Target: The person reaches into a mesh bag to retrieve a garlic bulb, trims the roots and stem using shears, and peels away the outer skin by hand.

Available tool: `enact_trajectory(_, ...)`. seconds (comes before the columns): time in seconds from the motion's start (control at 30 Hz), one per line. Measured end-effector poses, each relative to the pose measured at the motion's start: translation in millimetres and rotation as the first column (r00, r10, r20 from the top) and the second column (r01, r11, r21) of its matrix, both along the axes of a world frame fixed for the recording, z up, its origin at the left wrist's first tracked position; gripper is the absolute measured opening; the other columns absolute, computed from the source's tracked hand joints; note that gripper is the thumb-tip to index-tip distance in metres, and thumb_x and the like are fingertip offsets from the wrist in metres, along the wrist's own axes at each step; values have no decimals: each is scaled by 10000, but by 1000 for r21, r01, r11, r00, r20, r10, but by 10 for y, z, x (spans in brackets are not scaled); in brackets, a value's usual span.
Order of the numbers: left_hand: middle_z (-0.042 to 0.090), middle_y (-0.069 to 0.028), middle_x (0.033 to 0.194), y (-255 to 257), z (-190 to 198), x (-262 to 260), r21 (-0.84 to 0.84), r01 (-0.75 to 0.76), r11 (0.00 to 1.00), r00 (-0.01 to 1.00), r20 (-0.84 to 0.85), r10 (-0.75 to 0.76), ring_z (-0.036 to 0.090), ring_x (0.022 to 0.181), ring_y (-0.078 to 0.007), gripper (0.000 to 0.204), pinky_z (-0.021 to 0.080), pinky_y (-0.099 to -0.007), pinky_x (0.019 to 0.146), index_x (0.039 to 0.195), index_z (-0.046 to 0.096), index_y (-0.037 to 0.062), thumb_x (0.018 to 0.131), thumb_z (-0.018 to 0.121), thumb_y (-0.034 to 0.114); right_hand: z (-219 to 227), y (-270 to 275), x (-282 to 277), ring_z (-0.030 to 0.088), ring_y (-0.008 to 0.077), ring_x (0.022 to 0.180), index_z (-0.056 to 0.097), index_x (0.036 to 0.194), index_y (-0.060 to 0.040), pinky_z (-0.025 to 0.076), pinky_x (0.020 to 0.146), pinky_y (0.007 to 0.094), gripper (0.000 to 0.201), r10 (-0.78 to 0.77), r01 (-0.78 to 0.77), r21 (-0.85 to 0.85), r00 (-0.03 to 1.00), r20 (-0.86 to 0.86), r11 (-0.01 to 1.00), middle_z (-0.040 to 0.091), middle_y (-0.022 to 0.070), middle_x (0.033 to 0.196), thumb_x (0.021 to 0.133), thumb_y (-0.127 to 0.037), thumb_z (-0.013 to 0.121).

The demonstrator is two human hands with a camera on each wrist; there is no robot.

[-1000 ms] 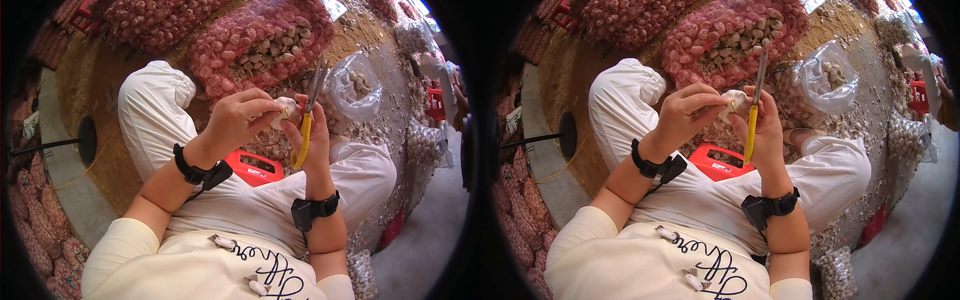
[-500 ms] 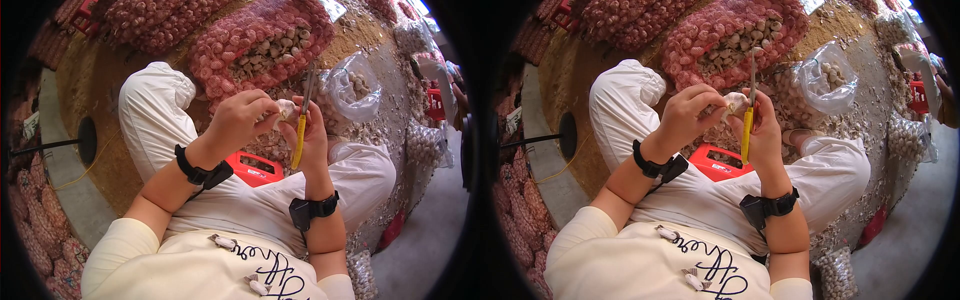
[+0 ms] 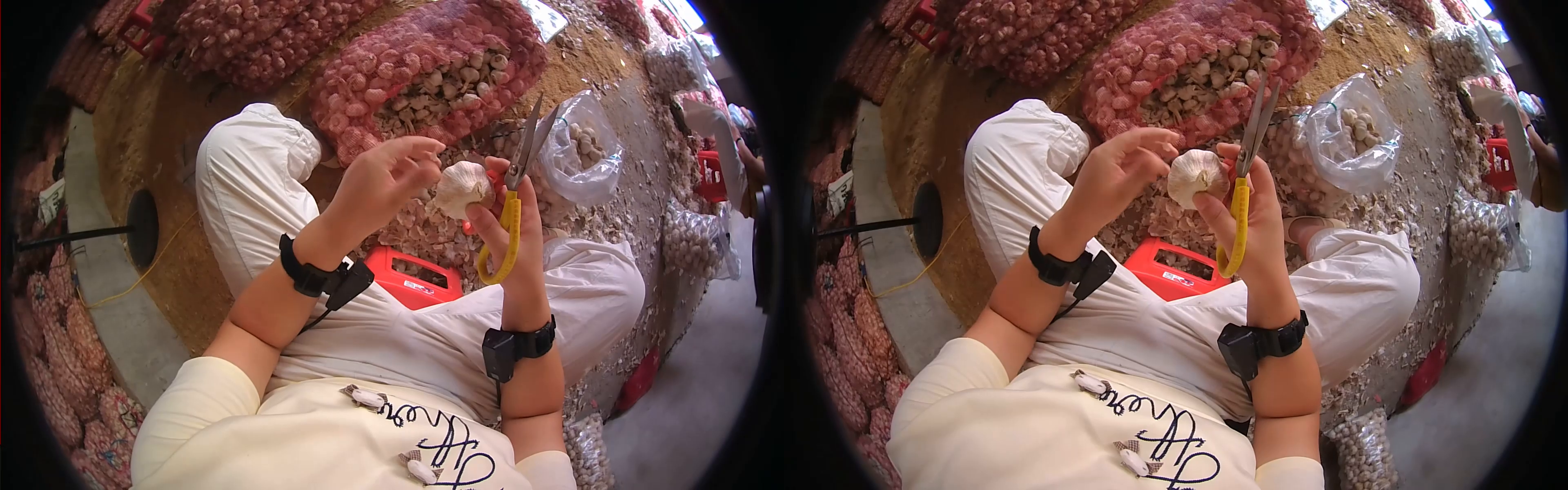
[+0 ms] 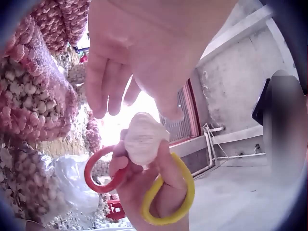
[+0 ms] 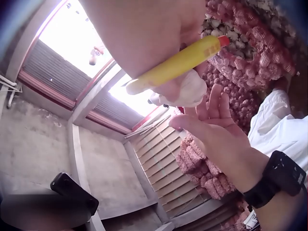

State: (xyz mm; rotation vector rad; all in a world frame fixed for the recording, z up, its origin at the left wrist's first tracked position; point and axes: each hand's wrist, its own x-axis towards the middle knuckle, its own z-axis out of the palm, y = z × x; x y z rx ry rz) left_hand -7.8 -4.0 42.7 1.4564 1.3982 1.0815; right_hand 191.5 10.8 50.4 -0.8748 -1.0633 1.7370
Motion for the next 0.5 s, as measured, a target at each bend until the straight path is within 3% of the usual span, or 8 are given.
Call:
enact_trajectory(0.07, 645, -67, 951, -54, 68, 70, -17, 74, 997, 997, 38, -73, 625, 860, -91, 432, 512, -233, 747, 1249, 563, 6, 907, 673, 247, -57, 6, 44, 568, 79, 921, 435, 1314, -49, 457, 798, 214, 539, 2, -2, 4, 1000, 18, 1000, 575, 12, 1021, 841, 0, 689)
enact_trajectory(0.13, 646, -78, 1020, -75, 72, 141, -156, 193, 969, 978, 114, -177, 629, 851, -88, 549, 511, -220, 743, 1333, 491, -11, 889, 697, 237, -76, 6, 45, 583, 95, 965, 435, 1311, -47, 465, 831, 227, 536, 7, -7, 5, 999, 34, 1000, 585, 29, 1065, 843, -6, 692)
enact_trajectory(0.2, 643, -78, 1054, -82, 52, 199, -63, 197, 978, 961, 208, -180, 620, 848, -82, 570, 509, -222, 743, 1353, 459, -27, 897, 683, 230, -65, 2, 13, 580, 92, 955, 435, 1308, -46, 466, 829, 227, 526, -29, 28, 32, 999, 32, 999, 583, 36, 1077, 851, -18, 692)
enact_trajectory(0.27, 645, -71, 1044, -87, 63, 203, -92, 190, 978, 980, 75, -183, 607, 880, -75, 492, 505, -219, 751, 1346, 461, -38, 923, 611, 163, -53, 7, 13, 580, 93, 955, 432, 1310, -45, 468, 829, 229, 525, -29, 28, 27, 999, 41, 999, 582, 34, 1070, 853, -21, 692)
enact_trajectory(0.4, 647, -71, 1016, -83, -73, 157, -104, 184, 977, 981, 75, -177, 600, 895, -74, 446, 502, -219, 755, 1339, 460, -48, 923, 517, 100, -105, -8, 23, 579, 90, 931, 430, 1309, -42, 471, 820, 226, 523, 8, -13, 51, 996, 93, 999, 585, 34, 1066, 858, -30, 694)
enact_trajectory(0.5, 638, -55, 974, -76, -29, 123, -114, 196, 974, 979, -27, -200, 591, 837, -70, 444, 496, -216, 727, 1327, 468, -51, 900, 478, 70, -134, -3, 32, 578, 85, 907, 430, 1312, -50, 479, 784, 218, 534, 28, -40, 72, 986, 162, 997, 588, 40, 1072, 853, -34, 702)
